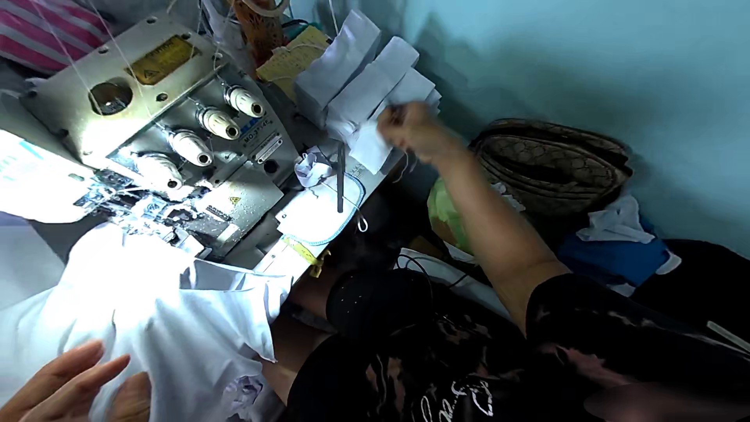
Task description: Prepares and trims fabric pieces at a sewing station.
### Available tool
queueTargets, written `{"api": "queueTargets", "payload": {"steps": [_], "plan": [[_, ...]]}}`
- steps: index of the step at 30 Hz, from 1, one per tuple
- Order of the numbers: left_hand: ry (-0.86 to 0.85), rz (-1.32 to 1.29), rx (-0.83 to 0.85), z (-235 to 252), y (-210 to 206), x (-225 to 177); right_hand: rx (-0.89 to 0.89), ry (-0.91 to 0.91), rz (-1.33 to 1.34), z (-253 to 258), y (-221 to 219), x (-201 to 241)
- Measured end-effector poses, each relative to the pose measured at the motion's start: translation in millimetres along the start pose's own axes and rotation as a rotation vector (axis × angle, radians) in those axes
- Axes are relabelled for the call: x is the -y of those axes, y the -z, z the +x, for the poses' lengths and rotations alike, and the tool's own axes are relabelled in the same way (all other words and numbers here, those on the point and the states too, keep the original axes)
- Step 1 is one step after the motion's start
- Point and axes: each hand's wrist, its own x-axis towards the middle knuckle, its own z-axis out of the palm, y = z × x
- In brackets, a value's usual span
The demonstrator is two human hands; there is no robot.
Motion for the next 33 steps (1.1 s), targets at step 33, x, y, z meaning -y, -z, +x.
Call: {"api": "queueTargets", "payload": {"steps": [33], "plan": [[0.076,-0.734,-0.234,-8.4,-60.7,-17.7,0.535,0.62,0.538,-142.7,-188.5,123.1]]}}
